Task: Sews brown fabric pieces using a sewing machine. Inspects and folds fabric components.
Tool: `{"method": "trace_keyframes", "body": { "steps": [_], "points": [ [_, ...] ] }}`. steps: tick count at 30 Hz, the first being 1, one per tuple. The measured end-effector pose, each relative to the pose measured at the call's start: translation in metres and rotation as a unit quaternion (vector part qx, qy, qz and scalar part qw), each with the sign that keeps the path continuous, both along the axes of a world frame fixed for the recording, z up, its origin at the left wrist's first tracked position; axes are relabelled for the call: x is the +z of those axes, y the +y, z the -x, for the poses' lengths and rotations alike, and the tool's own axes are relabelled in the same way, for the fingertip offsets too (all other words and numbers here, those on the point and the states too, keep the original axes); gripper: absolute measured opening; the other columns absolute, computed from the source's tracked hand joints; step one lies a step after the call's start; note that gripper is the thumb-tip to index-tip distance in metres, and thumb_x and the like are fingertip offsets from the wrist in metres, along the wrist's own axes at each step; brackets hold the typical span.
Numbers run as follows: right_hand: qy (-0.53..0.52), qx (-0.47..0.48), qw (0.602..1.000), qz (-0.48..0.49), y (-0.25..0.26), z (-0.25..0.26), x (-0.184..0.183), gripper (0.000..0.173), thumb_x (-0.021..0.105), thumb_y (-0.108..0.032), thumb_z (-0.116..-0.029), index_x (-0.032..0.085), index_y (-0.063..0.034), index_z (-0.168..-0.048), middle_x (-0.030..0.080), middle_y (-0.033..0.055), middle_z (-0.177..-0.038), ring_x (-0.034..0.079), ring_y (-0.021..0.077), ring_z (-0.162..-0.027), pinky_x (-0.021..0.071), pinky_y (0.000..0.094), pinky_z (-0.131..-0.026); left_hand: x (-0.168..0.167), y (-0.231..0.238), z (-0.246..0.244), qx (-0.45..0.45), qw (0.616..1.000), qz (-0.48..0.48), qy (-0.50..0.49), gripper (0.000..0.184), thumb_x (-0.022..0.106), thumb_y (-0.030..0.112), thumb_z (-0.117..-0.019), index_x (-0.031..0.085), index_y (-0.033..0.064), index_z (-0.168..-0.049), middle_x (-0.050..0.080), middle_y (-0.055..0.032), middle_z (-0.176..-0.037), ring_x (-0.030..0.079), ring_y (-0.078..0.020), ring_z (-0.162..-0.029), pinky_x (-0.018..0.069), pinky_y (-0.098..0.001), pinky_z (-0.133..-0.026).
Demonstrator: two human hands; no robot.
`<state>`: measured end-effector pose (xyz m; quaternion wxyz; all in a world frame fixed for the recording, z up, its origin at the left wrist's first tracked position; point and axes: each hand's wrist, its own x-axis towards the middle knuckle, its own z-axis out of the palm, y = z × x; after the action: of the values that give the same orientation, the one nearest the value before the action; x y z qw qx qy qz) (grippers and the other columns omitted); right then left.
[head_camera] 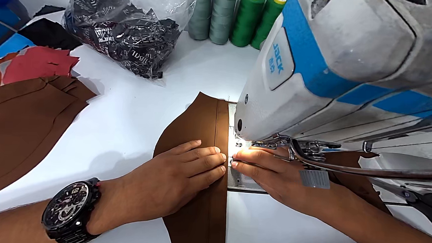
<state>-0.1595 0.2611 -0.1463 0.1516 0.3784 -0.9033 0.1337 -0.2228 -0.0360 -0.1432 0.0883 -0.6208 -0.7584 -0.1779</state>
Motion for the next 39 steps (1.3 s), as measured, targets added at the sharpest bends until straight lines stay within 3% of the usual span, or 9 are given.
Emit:
{"method": "trace_keyframes", "body": {
  "steps": [4,10,17,20,23,26,30,35,39],
  "points": [
    [-0.002,0.002,1.000,-0.004,0.001,-0.001,-0.002,0.026,0.054,-0.017,-0.1046,0.075,-0.0220,-0.120,0.072,-0.0030,-0.122,0.067,0.0115,-0.114,0.0566,0.0300,-0.093,0.000,-0.001,0.000,0.001,1.000,0.000,-0.001,0.035,0.043,0.023,-0.1083,0.068,0.0148,-0.131,0.064,-0.0039,-0.139,0.054,-0.0196,-0.138,0.0434,-0.0406,-0.117],
    [0.011,0.007,1.000,-0.019,-0.001,-0.001,0.001,0.028,0.053,-0.013,-0.1039,0.076,-0.0205,-0.119,0.073,-0.0022,-0.122,0.068,0.0135,-0.113,0.0572,0.0304,-0.089,0.000,-0.001,0.000,0.004,1.000,0.002,0.004,0.035,0.043,0.024,-0.1083,0.067,0.0161,-0.132,0.063,-0.0041,-0.139,0.053,-0.0197,-0.138,0.0432,-0.0409,-0.117],
    [0.016,0.011,0.999,-0.036,-0.004,-0.002,0.002,0.030,0.052,-0.012,-0.1041,0.073,-0.0198,-0.124,0.071,-0.0004,-0.124,0.066,0.0156,-0.114,0.0549,0.0323,-0.092,-0.001,-0.001,0.000,-0.001,1.000,0.007,0.011,0.036,0.042,0.021,-0.1080,0.068,0.0145,-0.132,0.065,-0.0011,-0.138,0.053,-0.0185,-0.138,0.0420,-0.0412,-0.118],
    [0.007,0.008,1.000,-0.006,-0.001,-0.001,0.001,0.025,0.053,-0.015,-0.1033,0.074,-0.0191,-0.117,0.072,0.0012,-0.119,0.068,0.0149,-0.111,0.0576,0.0308,-0.087,0.001,-0.001,0.000,0.001,1.000,0.010,0.016,0.036,0.042,0.020,-0.1074,0.069,0.0150,-0.131,0.066,-0.0002,-0.137,0.054,-0.0179,-0.137,0.0429,-0.0399,-0.117],
    [-0.006,-0.002,1.000,0.007,0.003,-0.001,0.006,0.023,0.054,-0.020,-0.0969,0.075,-0.0198,-0.105,0.073,0.0005,-0.116,0.070,0.0119,-0.101,0.0578,0.0288,-0.074,0.001,-0.001,0.000,0.001,1.000,0.011,0.022,0.036,0.042,0.021,-0.1078,0.069,0.0154,-0.131,0.067,-0.0001,-0.135,0.055,-0.0176,-0.136,0.0426,-0.0386,-0.117],
    [-0.010,0.002,1.000,-0.002,0.003,0.001,0.003,0.030,0.053,-0.019,-0.0992,0.075,-0.0239,-0.118,0.071,0.0001,-0.118,0.068,0.0127,-0.104,0.0571,0.0297,-0.077,0.001,-0.001,0.000,0.003,1.000,0.012,0.024,0.037,0.041,0.022,-0.1083,0.068,0.0155,-0.133,0.066,-0.0002,-0.137,0.054,-0.0176,-0.137,0.0411,-0.0382,-0.118],
    [-0.010,0.000,1.000,-0.011,0.000,0.003,0.002,0.030,0.053,-0.018,-0.1027,0.072,-0.0246,-0.125,0.069,-0.0001,-0.117,0.066,0.0132,-0.104,0.0561,0.0306,-0.082,0.001,0.000,-0.001,0.008,1.000,0.015,0.024,0.037,0.041,0.021,-0.1081,0.069,0.0151,-0.132,0.066,-0.0005,-0.138,0.054,-0.0182,-0.138,0.0418,-0.0388,-0.118],
    [-0.009,0.004,1.000,0.003,-0.003,0.003,-0.001,0.030,0.053,-0.017,-0.1035,0.073,-0.0237,-0.125,0.069,-0.0004,-0.119,0.066,0.0131,-0.106,0.0570,0.0303,-0.083,0.000,0.000,-0.001,0.013,1.000,0.019,0.019,0.037,0.041,0.023,-0.1087,0.069,0.0176,-0.133,0.064,0.0017,-0.141,0.050,-0.0201,-0.141,0.0396,-0.0420,-0.120],
    [0.001,0.006,1.000,0.013,-0.007,0.004,-0.008,0.030,0.054,-0.015,-0.1037,0.073,-0.0227,-0.125,0.069,-0.0006,-0.118,0.066,0.0128,-0.105,0.0566,0.0300,-0.082,-0.002,-0.001,0.000,0.011,1.000,0.011,0.010,0.037,0.041,0.024,-0.1090,0.068,0.0163,-0.133,0.063,-0.0015,-0.141,0.051,-0.0192,-0.140,0.0411,-0.0360,-0.119]
  ]
}}
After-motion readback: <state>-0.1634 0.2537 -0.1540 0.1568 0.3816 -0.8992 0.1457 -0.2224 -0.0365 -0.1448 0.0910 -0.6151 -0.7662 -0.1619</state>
